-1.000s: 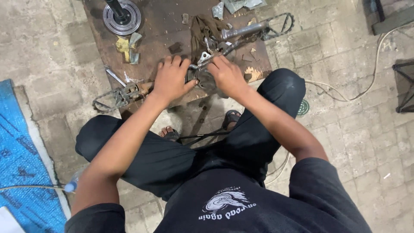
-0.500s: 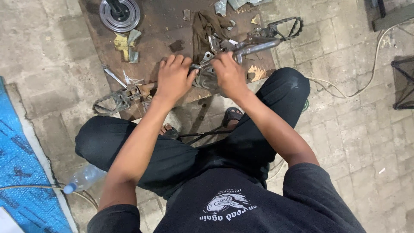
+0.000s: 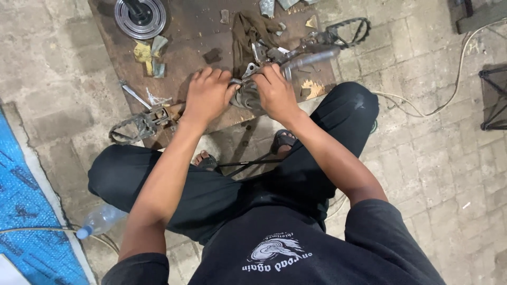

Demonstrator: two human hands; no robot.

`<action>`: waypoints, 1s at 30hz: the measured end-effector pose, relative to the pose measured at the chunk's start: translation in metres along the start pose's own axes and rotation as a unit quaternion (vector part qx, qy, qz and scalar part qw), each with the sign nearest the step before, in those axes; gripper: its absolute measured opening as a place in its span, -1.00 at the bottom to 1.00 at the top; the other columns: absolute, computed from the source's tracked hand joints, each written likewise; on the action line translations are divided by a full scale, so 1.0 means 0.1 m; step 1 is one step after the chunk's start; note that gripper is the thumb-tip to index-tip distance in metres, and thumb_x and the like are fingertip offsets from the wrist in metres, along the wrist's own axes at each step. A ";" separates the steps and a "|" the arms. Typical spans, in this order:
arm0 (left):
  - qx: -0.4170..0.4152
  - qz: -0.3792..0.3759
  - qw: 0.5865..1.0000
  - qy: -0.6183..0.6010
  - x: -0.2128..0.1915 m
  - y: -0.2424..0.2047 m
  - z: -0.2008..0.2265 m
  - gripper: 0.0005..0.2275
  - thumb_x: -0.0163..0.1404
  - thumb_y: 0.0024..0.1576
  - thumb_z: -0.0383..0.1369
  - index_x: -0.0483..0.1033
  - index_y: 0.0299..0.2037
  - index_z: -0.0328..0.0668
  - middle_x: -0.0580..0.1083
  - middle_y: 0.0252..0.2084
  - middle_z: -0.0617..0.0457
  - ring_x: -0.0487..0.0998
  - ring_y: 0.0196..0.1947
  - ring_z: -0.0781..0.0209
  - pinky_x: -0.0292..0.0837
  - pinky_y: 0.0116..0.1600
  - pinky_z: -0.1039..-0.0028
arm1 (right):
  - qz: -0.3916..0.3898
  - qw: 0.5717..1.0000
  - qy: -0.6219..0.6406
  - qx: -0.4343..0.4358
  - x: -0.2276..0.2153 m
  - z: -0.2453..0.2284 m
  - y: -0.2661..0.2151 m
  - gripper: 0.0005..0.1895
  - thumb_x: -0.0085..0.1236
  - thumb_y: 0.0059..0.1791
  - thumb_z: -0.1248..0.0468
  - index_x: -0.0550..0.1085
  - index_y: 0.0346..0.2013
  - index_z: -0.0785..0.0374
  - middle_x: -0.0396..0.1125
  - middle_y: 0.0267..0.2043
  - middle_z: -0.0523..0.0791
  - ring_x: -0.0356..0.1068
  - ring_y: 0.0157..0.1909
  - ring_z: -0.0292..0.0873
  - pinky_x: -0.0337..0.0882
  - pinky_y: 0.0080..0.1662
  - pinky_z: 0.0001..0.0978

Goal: The person sits on the floor and assembles a metal component by hand, inserting a small pin into a bracket and aligning it with a larger metal piece. They then pick up a cylindrical metal rod and wipe it with a cloth.

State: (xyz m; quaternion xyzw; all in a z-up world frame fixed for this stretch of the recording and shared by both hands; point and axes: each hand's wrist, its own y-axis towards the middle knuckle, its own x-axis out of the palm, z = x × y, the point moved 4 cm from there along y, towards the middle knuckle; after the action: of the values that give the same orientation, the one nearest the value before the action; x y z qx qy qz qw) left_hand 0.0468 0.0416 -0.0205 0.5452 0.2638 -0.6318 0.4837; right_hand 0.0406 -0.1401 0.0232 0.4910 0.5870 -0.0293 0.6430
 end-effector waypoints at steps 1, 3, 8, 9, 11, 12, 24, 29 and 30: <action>0.001 0.000 1.000 0.000 -0.01 0.01 0.01 -0.76 0.01 0.28 -0.13 0.52 -0.15 -0.12 0.49 -0.32 -0.03 0.54 -0.14 -0.06 0.43 0.02 0.08 | 0.001 1.000 -0.001 0.000 -0.03 0.00 0.02 -0.91 -0.01 0.12 0.37 0.46 -0.23 0.22 0.21 -0.31 -0.12 0.34 -0.20 0.03 0.34 -0.35 -0.29; 0.009 0.011 1.000 -0.007 -0.05 0.04 0.01 -0.77 0.08 0.24 -0.16 0.54 -0.12 -0.16 0.47 -0.35 -0.05 0.53 -0.21 -0.06 0.42 -0.09 0.16 | 0.000 0.998 0.062 0.015 -0.08 0.01 0.07 -0.91 -0.03 0.11 0.40 0.45 -0.23 0.27 0.20 -0.33 -0.05 0.30 -0.28 0.15 0.37 -0.25 -0.10; -0.005 -0.009 1.000 -0.009 -0.12 0.05 0.04 -0.74 0.06 0.26 -0.16 0.53 -0.06 -0.19 0.52 -0.34 -0.09 0.57 -0.21 -0.08 0.41 -0.07 0.16 | 0.024 0.994 0.083 0.062 -0.08 0.19 0.03 -0.94 0.09 0.05 0.47 0.48 -0.21 0.30 0.26 -0.33 -0.05 0.35 -0.28 0.16 0.38 -0.22 -0.09; -0.005 -0.019 1.000 -0.010 -0.14 0.06 0.04 -0.74 0.04 0.27 -0.17 0.53 -0.07 -0.21 0.53 -0.33 -0.11 0.58 -0.20 -0.10 0.40 -0.06 0.14 | 0.039 0.992 0.095 0.072 -0.13 0.21 0.07 -0.93 0.13 0.04 0.48 0.49 -0.20 0.32 0.26 -0.34 -0.04 0.35 -0.28 0.17 0.39 -0.22 -0.06; -0.003 -0.022 1.000 -0.011 -0.13 0.07 0.03 -0.74 0.03 0.28 -0.16 0.52 -0.09 -0.20 0.53 -0.34 -0.11 0.57 -0.18 -0.11 0.37 -0.03 0.12 | 0.049 0.989 0.110 0.089 -0.22 0.24 0.08 -0.92 0.13 0.04 0.48 0.50 -0.20 0.31 0.27 -0.34 -0.06 0.35 -0.27 0.16 0.40 -0.21 -0.09; -0.003 -0.026 1.000 -0.013 -0.13 0.08 0.02 -0.74 0.03 0.28 -0.14 0.51 -0.10 -0.18 0.52 -0.35 -0.11 0.55 -0.16 -0.11 0.35 0.00 0.09 | 0.059 0.985 0.127 0.105 -0.27 0.27 0.09 -0.91 0.14 0.04 0.48 0.51 -0.19 0.29 0.27 -0.34 -0.07 0.35 -0.27 0.14 0.41 -0.19 -0.11; 0.029 0.027 0.999 0.025 0.00 0.06 -0.03 -0.71 0.03 0.28 -0.13 0.45 -0.08 -0.22 0.57 -0.30 -0.06 0.53 -0.18 0.00 0.23 -0.01 0.24 | 0.105 0.938 0.169 0.282 -0.41 0.44 0.03 -0.98 0.16 0.01 0.51 0.50 -0.27 0.43 0.17 -0.43 -0.15 0.06 -0.49 -0.30 0.13 -0.41 -0.45; 0.034 0.009 0.999 0.007 0.01 0.07 -0.05 -0.73 -0.01 0.28 -0.16 0.44 -0.07 -0.24 0.57 -0.31 -0.11 0.53 -0.13 -0.06 0.23 0.02 0.22 | 0.103 0.942 0.172 0.269 -0.36 0.45 0.01 -0.98 0.18 -0.02 0.51 0.52 -0.30 0.43 0.24 -0.43 -0.12 0.08 -0.50 -0.27 0.16 -0.41 -0.42; 0.030 -0.003 1.000 0.005 0.02 0.07 -0.06 -0.74 -0.01 0.28 -0.19 0.44 -0.06 -0.24 0.57 -0.31 -0.13 0.52 -0.10 -0.07 0.22 0.04 0.22 | 0.093 0.947 0.170 0.258 -0.34 0.43 0.03 -0.98 0.18 -0.04 0.52 0.52 -0.33 0.42 0.24 -0.45 -0.12 0.08 -0.51 -0.25 0.15 -0.42 -0.41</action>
State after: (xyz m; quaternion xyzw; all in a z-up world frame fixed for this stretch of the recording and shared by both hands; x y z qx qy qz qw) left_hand 0.0559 0.0434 -0.0228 0.5622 0.2486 -0.6378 0.4640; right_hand 0.0628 -0.1858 0.0442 0.6901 0.6117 -0.0365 0.3851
